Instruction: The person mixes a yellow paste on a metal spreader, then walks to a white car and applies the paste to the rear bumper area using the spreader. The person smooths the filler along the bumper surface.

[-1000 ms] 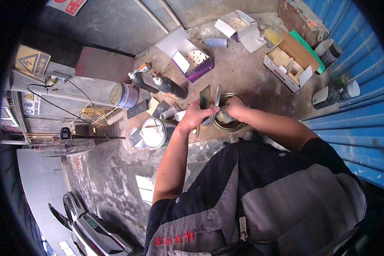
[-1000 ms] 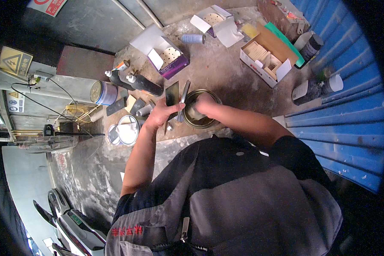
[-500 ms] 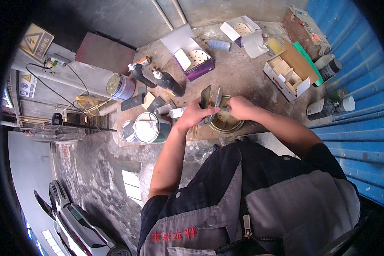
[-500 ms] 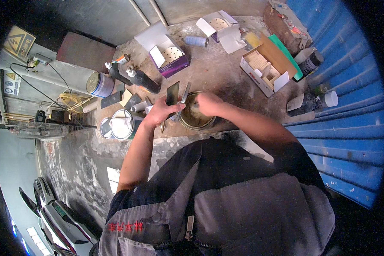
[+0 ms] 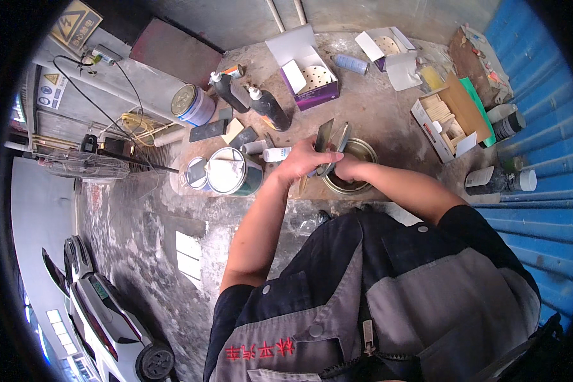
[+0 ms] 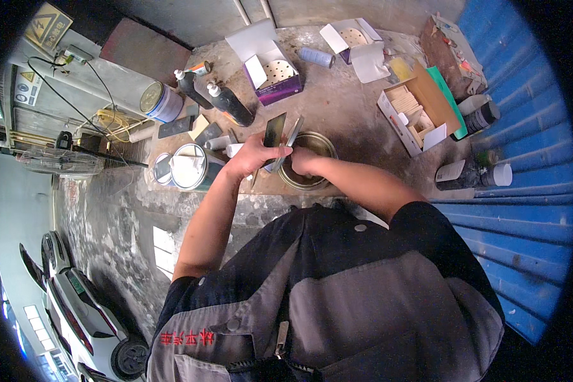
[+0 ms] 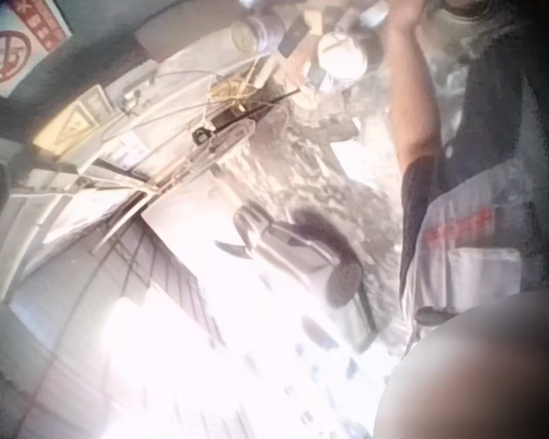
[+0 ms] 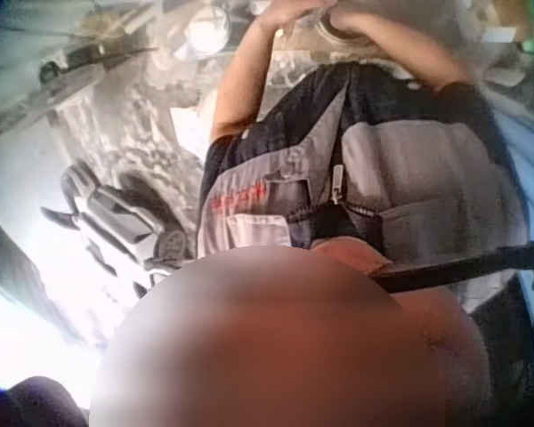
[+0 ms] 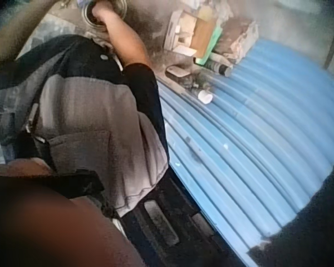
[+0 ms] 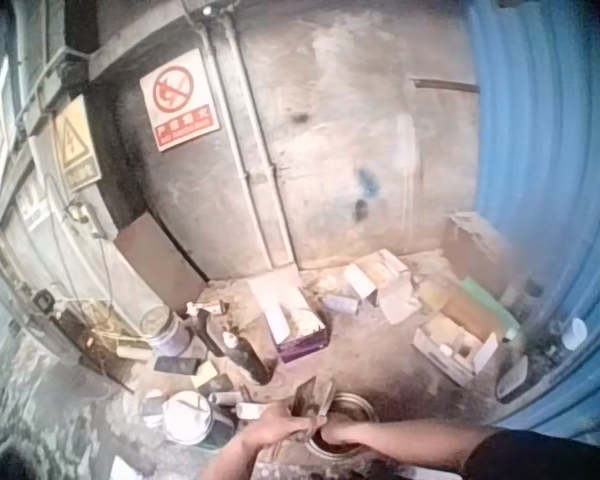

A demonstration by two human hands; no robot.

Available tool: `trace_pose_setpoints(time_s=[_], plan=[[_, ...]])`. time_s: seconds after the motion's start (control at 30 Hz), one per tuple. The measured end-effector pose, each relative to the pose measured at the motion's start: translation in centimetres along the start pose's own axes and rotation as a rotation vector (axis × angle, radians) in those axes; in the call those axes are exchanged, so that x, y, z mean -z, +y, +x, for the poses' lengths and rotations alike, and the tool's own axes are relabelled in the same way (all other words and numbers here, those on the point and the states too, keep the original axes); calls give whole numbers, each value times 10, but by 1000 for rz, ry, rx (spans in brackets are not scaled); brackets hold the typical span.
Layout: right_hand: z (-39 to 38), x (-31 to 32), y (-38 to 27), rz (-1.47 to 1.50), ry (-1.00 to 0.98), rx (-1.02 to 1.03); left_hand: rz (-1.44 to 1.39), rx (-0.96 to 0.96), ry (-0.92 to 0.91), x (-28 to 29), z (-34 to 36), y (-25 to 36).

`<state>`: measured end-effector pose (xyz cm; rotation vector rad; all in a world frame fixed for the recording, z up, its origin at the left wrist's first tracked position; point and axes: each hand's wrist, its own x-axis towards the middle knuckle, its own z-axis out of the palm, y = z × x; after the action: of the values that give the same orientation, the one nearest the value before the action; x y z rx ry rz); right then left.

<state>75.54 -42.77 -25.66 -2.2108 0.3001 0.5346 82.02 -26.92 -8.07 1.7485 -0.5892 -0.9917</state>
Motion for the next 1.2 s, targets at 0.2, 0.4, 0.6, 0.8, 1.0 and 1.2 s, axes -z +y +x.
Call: trace_pose_setpoints(time_s=[0.2, 0.4, 0.6, 0.8, 1.0, 1.2], plan=[[-18, 45, -5, 4, 102, -58, -55, 12, -13, 1, 2, 1], [-82, 123, -24, -258, 211, -25, -1, -5, 16, 1, 6, -3], [-144, 167, -7, 112, 323, 39, 341, -41, 114, -24, -3, 2], [-190, 194, 36, 479, 439, 38, 908, -194, 198, -85, -6, -14], [-213, 190, 54, 683, 446, 37, 967, -255, 223, -107, -6, -41], [-222, 184, 44, 739, 474, 244, 169, 48, 193, -61, -24, -32]])
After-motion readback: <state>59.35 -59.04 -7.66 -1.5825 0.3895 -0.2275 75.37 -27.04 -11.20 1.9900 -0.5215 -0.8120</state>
